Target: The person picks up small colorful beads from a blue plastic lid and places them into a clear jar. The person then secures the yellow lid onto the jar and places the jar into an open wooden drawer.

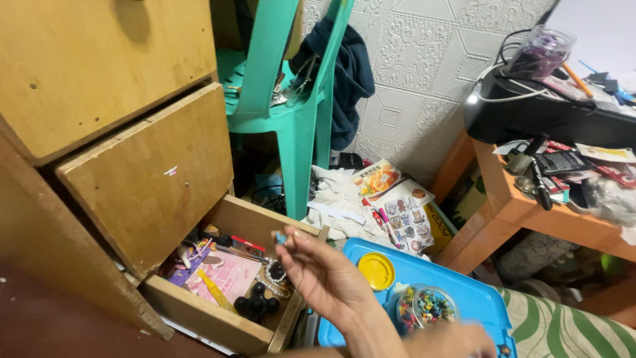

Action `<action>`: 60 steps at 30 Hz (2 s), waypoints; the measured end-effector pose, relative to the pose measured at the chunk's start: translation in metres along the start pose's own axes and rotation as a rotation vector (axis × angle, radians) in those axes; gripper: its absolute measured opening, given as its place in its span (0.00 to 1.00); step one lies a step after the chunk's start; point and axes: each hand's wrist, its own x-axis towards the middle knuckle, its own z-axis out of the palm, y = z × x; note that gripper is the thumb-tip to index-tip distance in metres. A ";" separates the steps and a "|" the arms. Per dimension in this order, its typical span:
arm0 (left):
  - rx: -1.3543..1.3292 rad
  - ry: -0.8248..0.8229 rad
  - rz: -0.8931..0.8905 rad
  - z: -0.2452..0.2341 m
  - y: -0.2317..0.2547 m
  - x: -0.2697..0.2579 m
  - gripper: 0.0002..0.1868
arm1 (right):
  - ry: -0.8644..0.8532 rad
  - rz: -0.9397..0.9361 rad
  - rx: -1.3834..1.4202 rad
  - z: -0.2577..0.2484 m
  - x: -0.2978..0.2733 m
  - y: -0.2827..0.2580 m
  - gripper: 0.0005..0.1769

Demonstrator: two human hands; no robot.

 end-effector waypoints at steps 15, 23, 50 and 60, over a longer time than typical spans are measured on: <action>-1.811 0.306 -0.351 -0.087 -0.011 0.048 0.08 | -0.194 0.133 0.397 0.049 0.030 0.020 0.09; -1.869 0.365 -0.383 -0.093 -0.021 0.025 0.08 | -0.209 0.098 0.514 0.042 0.030 0.016 0.09; -1.872 0.945 0.670 -0.213 -0.027 -0.089 0.10 | -0.280 -0.232 1.044 -0.056 -0.023 -0.061 0.17; -1.766 0.843 0.660 -0.226 -0.026 -0.142 0.10 | -0.124 -0.358 0.951 -0.112 -0.033 -0.079 0.10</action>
